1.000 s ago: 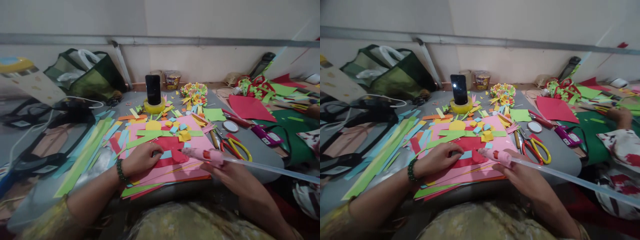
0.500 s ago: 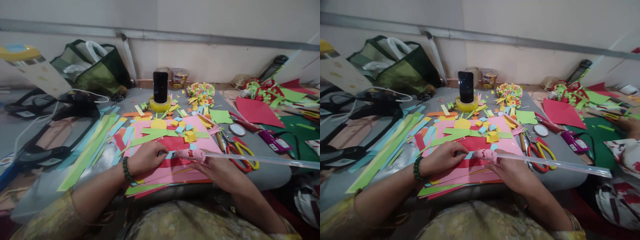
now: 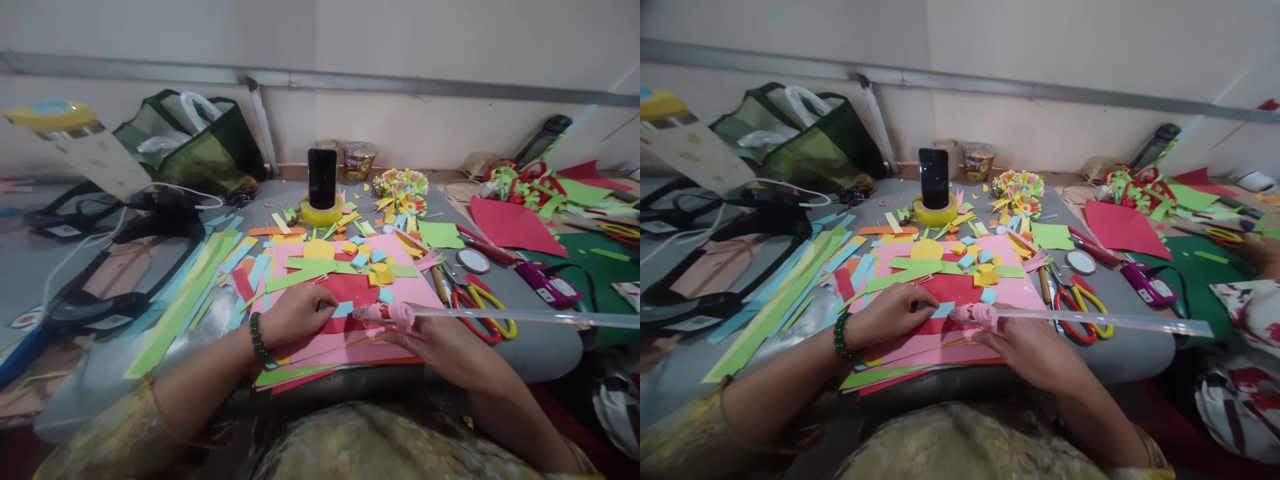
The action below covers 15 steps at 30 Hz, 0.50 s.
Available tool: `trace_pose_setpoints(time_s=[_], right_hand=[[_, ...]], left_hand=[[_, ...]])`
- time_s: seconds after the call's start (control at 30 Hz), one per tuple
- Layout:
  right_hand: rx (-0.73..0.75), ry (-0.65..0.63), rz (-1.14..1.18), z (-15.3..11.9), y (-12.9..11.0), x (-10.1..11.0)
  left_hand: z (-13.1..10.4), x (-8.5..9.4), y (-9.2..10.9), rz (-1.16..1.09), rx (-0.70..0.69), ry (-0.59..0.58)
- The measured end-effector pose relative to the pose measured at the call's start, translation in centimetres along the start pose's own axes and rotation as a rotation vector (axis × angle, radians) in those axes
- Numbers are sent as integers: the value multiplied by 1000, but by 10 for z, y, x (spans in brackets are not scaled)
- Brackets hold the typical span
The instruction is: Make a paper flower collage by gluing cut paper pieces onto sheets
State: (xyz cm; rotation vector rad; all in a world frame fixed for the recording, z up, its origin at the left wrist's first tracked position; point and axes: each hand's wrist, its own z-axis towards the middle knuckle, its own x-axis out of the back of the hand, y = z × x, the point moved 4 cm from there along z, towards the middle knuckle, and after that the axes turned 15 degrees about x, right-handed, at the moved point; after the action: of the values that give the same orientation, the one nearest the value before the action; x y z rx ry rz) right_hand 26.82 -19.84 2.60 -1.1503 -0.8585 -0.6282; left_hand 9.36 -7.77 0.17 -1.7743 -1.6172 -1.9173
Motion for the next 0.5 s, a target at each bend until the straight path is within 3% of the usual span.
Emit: trace_pose_setpoints(time_s=[0.1, 0.5], right_hand=[[-92, -105, 26, 0, 3, -5], [-210, -146, -5, -3, 4, -4]], left_hand=[[-1, 0, 0, 12, 1, 4], [-1, 0, -1, 13, -5, 19]])
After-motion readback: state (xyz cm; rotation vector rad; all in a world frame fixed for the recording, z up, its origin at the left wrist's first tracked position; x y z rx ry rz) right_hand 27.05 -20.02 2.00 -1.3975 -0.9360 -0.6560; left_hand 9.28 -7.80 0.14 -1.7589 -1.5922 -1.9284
